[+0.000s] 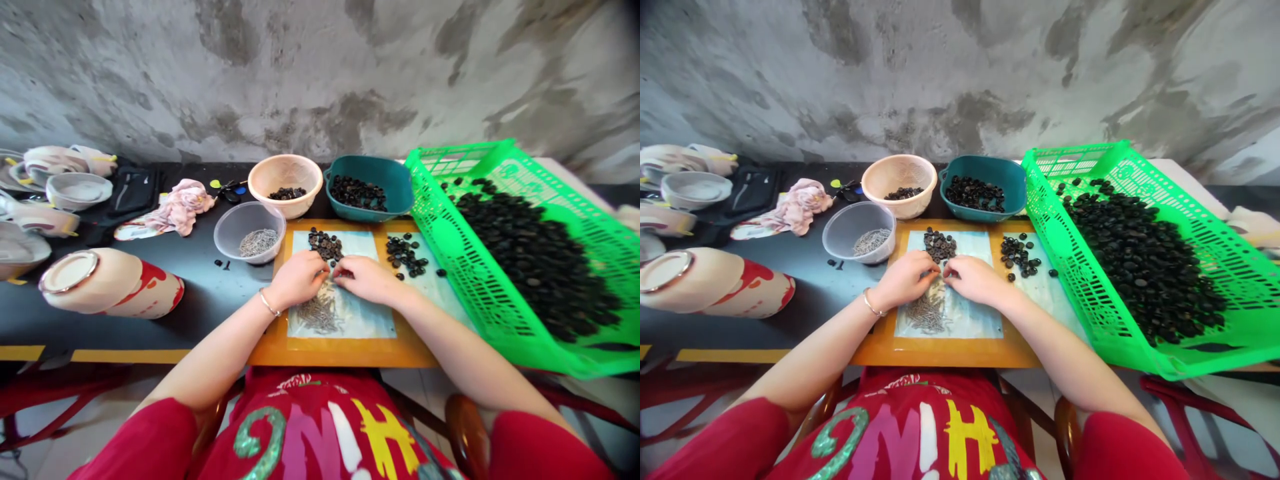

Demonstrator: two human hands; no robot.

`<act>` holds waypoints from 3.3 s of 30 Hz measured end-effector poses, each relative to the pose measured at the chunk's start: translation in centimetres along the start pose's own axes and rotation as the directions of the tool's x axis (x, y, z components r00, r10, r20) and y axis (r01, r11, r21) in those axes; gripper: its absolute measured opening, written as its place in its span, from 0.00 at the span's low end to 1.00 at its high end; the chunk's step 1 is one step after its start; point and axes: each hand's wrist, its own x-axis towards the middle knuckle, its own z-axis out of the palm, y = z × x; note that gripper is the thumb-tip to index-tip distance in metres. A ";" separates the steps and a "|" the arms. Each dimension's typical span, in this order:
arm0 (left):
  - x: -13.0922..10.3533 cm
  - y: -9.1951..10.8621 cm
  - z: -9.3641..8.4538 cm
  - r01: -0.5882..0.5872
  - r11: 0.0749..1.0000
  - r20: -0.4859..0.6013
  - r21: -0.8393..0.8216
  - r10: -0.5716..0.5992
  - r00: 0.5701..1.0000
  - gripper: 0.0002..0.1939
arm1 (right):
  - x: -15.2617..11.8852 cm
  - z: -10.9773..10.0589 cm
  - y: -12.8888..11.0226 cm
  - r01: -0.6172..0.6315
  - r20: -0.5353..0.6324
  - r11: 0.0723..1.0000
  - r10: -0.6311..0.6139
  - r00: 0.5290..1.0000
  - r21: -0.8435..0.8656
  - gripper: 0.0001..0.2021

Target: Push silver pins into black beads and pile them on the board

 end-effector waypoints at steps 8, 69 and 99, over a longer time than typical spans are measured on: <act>0.4 -0.2 -0.2 0.114 0.986 -0.082 0.125 -0.104 0.991 0.10 | -0.6 1.6 -1.1 0.080 0.080 0.993 -0.074 0.994 -0.082 0.06; 0.5 2.4 2.2 0.283 0.764 -0.213 -0.580 -0.477 0.853 0.08 | -0.7 0.8 0.4 -0.125 -0.150 0.667 0.340 0.929 0.735 0.09; 1.4 2.5 2.1 0.169 -0.026 0.155 -0.985 -0.552 0.819 0.19 | -2.8 -5.1 5.8 -0.546 -0.231 0.788 0.497 0.837 -0.285 0.10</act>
